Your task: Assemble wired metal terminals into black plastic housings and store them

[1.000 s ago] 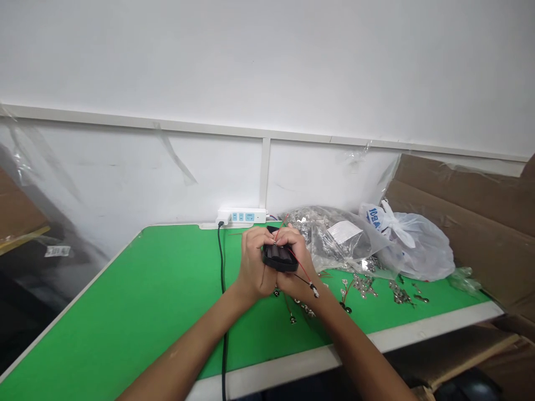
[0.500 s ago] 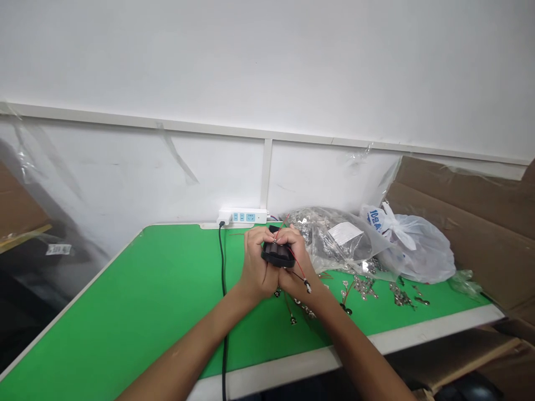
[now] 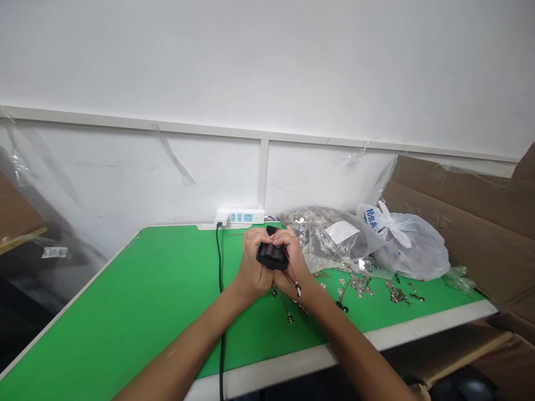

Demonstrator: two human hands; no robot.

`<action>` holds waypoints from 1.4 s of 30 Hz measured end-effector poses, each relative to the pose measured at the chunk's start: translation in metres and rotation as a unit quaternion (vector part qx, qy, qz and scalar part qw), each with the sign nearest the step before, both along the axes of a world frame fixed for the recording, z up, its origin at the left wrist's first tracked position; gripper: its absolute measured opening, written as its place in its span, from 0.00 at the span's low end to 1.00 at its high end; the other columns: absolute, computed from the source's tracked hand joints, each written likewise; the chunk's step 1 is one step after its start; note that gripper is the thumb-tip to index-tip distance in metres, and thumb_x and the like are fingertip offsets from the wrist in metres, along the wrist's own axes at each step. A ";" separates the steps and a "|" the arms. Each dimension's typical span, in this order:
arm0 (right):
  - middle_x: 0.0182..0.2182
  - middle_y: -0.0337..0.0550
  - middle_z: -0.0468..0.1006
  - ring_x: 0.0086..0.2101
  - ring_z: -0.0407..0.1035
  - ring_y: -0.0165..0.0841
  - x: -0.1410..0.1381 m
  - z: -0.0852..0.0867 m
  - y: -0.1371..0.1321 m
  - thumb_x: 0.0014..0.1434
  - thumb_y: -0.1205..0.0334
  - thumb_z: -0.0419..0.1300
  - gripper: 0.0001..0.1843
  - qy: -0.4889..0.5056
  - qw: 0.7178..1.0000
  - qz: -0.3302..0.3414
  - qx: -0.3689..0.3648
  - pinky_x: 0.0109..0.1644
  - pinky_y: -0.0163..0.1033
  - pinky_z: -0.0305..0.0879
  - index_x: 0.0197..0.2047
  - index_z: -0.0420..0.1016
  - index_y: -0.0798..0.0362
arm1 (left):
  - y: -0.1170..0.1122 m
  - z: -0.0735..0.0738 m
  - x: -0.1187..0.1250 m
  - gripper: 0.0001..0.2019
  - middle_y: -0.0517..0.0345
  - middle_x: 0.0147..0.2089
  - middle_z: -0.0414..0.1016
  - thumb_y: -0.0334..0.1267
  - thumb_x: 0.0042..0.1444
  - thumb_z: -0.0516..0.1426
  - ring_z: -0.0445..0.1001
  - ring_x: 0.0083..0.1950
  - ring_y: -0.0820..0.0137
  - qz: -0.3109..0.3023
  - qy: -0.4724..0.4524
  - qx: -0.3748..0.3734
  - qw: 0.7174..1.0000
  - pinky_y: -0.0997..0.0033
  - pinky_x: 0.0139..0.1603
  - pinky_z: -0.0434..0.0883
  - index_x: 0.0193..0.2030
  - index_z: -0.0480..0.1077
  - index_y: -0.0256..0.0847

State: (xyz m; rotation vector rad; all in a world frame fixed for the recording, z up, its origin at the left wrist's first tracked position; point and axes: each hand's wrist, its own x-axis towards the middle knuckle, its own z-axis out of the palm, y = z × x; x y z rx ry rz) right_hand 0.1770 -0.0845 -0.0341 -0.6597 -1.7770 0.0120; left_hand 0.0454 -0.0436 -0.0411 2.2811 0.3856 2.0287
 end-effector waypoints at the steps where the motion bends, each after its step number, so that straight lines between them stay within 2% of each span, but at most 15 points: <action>1: 0.46 0.43 0.69 0.48 0.69 0.42 0.000 0.000 0.000 0.54 0.69 0.56 0.28 0.002 1.000 -0.002 0.003 0.69 0.65 0.56 0.56 0.57 0.43 | 0.001 -0.001 0.000 0.12 0.51 0.49 0.66 0.44 0.70 0.50 0.68 0.49 0.60 -0.003 0.002 -0.003 1.000 0.55 0.49 0.69 0.56 0.61 0.47; 5: 0.46 0.44 0.68 0.48 0.68 0.42 0.001 0.001 -0.001 0.54 0.69 0.56 0.27 -0.006 1.000 -0.006 0.008 0.65 0.62 0.62 0.56 0.58 0.43 | 0.002 -0.005 -0.001 0.11 0.51 0.48 0.66 0.44 0.71 0.50 0.67 0.49 0.60 -0.012 0.005 -0.013 1.000 0.56 0.49 0.69 0.56 0.61 0.46; 13: 0.48 0.45 0.67 0.51 0.67 0.43 0.003 0.002 -0.004 0.57 0.69 0.56 0.26 -0.023 1.000 -0.013 -0.004 0.65 0.61 0.61 0.57 0.57 0.44 | 0.003 -0.005 0.000 0.11 0.51 0.49 0.66 0.44 0.71 0.49 0.68 0.49 0.60 -0.010 0.006 -0.011 1.000 0.55 0.49 0.70 0.57 0.61 0.48; 19: 0.46 0.44 0.67 0.47 0.67 0.42 0.003 -0.001 0.001 0.56 0.66 0.56 0.24 -0.020 0.999 -0.028 0.014 0.62 0.62 0.64 0.55 0.57 0.44 | 0.005 -0.006 0.000 0.10 0.52 0.46 0.66 0.46 0.71 0.50 0.69 0.47 0.61 -0.024 0.002 -0.014 1.000 0.56 0.48 0.70 0.54 0.62 0.47; 24: 0.45 0.43 0.68 0.47 0.68 0.42 0.003 -0.001 0.001 0.55 0.66 0.57 0.24 -0.022 0.999 -0.024 0.001 0.66 0.64 0.61 0.54 0.57 0.44 | 0.005 -0.009 0.002 0.11 0.51 0.48 0.66 0.47 0.71 0.50 0.69 0.49 0.60 -0.031 0.000 -0.025 0.999 0.54 0.49 0.71 0.55 0.62 0.47; 26: 0.45 0.43 0.69 0.47 0.68 0.42 0.002 0.000 0.001 0.54 0.67 0.58 0.24 0.001 1.000 -0.022 -0.016 0.65 0.62 0.62 0.53 0.58 0.44 | 0.003 -0.007 0.003 0.10 0.51 0.49 0.65 0.46 0.72 0.49 0.68 0.50 0.60 -0.029 -0.006 -0.048 0.998 0.54 0.51 0.70 0.54 0.61 0.47; 29: 0.46 0.44 0.70 0.47 0.69 0.40 0.002 0.003 0.001 0.56 0.68 0.59 0.22 0.053 0.995 -0.033 -0.082 0.56 0.52 0.70 0.53 0.60 0.45 | -0.001 -0.001 0.004 0.10 0.50 0.51 0.64 0.46 0.73 0.47 0.67 0.52 0.60 -0.032 0.012 -0.109 0.993 0.54 0.54 0.70 0.54 0.61 0.46; 32: 0.46 0.44 0.70 0.45 0.69 0.39 0.002 0.006 0.003 0.57 0.67 0.60 0.21 0.069 0.988 -0.045 -0.130 0.50 0.47 0.72 0.52 0.61 0.47 | -0.001 0.003 0.002 0.11 0.49 0.52 0.64 0.45 0.73 0.48 0.67 0.54 0.60 -0.048 0.044 -0.137 0.989 0.54 0.55 0.70 0.56 0.60 0.45; 42: 0.49 0.47 0.67 0.50 0.68 0.41 0.007 0.004 0.006 0.60 0.62 0.63 0.19 0.048 0.986 -0.044 -0.150 0.55 0.50 0.71 0.52 0.62 0.48 | 0.002 0.000 0.000 0.15 0.46 0.54 0.63 0.44 0.69 0.53 0.66 0.57 0.57 -0.034 0.071 -0.093 0.993 0.51 0.58 0.68 0.58 0.57 0.43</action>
